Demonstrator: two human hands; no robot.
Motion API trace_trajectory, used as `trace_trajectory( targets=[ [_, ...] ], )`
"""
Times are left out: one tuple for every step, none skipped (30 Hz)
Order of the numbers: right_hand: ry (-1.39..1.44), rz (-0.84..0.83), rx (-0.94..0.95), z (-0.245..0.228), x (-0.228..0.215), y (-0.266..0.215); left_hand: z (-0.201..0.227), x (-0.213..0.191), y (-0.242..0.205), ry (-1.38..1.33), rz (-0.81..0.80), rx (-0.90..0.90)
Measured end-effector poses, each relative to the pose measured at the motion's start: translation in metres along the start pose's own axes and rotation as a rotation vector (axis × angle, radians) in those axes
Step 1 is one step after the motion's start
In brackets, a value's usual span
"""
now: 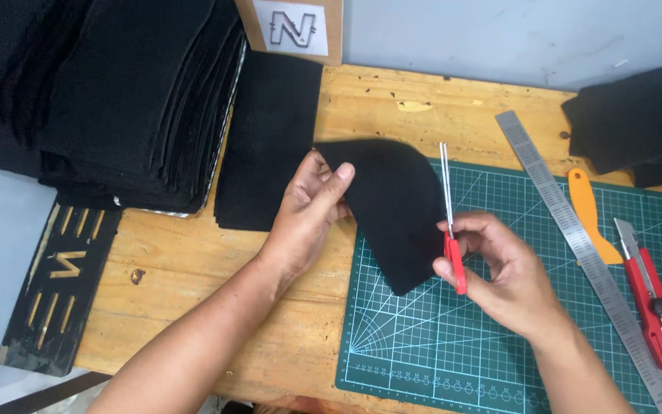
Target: Trim black fabric strips with scissors and smooth them using a plastic scraper on a cutting mat
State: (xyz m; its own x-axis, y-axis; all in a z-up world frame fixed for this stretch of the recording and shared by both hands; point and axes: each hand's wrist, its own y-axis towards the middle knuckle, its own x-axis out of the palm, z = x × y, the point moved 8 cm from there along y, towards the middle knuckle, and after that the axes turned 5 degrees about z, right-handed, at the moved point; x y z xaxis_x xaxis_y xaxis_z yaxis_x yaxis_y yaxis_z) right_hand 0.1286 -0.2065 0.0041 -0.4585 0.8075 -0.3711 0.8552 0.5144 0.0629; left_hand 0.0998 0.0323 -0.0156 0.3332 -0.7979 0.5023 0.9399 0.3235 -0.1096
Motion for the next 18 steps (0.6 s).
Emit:
trace_trajectory(
  targets=[
    [-0.001,0.002,-0.006,-0.002,0.0,0.0,-0.001,0.0,0.001,0.0,-0.003,0.006],
    [-0.015,0.019,0.011,-0.002,-0.002,0.001,0.002,0.001,0.002,-0.023,-0.024,0.055],
    [-0.028,0.036,0.028,-0.002,-0.003,0.001,0.004,0.003,0.003,-0.046,-0.044,0.105],
    [-0.03,0.038,0.021,-0.004,-0.002,0.001,0.007,0.004,0.001,-0.047,-0.048,0.111],
    [-0.03,0.089,0.028,-0.005,-0.004,0.001,0.007,0.002,0.0,0.047,-0.008,0.087],
    [-0.028,0.14,0.032,-0.006,-0.006,0.002,0.007,0.0,-0.001,0.142,0.032,0.065],
    [-0.028,0.141,0.023,-0.006,-0.007,0.002,0.005,-0.001,0.0,0.143,0.03,0.073],
    [-0.049,0.156,0.052,-0.002,-0.008,0.002,0.003,-0.002,0.001,0.116,0.027,0.083],
    [-0.07,0.171,0.082,0.001,-0.009,0.002,0.001,-0.003,0.002,0.088,0.024,0.092],
    [-0.07,0.171,0.075,-0.003,-0.009,0.003,0.006,-0.002,0.001,0.089,0.024,0.099],
    [-0.132,0.176,0.14,0.0,-0.011,0.003,0.009,-0.002,-0.001,0.114,0.034,0.099],
    [-0.196,0.182,0.209,0.002,-0.012,0.001,0.012,-0.002,-0.002,0.137,0.044,0.096],
    [-0.196,0.183,0.205,0.003,-0.012,0.002,0.012,-0.002,-0.002,0.137,0.043,0.1],
    [-0.196,0.216,0.207,0.004,-0.014,0.001,0.012,-0.001,-0.002,0.116,0.029,0.105],
    [-0.196,0.249,0.209,0.006,-0.016,0.001,0.012,0.0,-0.002,0.096,0.014,0.11],
    [-0.196,0.25,0.206,-0.001,-0.016,0.002,0.016,0.001,-0.004,0.096,0.013,0.112],
    [-0.234,0.282,0.282,-0.002,-0.019,0.002,0.016,0.004,-0.005,0.147,-0.019,0.072],
    [-0.271,0.313,0.359,-0.004,-0.023,0.0,0.015,0.007,-0.006,0.198,-0.05,0.032]
  ],
)
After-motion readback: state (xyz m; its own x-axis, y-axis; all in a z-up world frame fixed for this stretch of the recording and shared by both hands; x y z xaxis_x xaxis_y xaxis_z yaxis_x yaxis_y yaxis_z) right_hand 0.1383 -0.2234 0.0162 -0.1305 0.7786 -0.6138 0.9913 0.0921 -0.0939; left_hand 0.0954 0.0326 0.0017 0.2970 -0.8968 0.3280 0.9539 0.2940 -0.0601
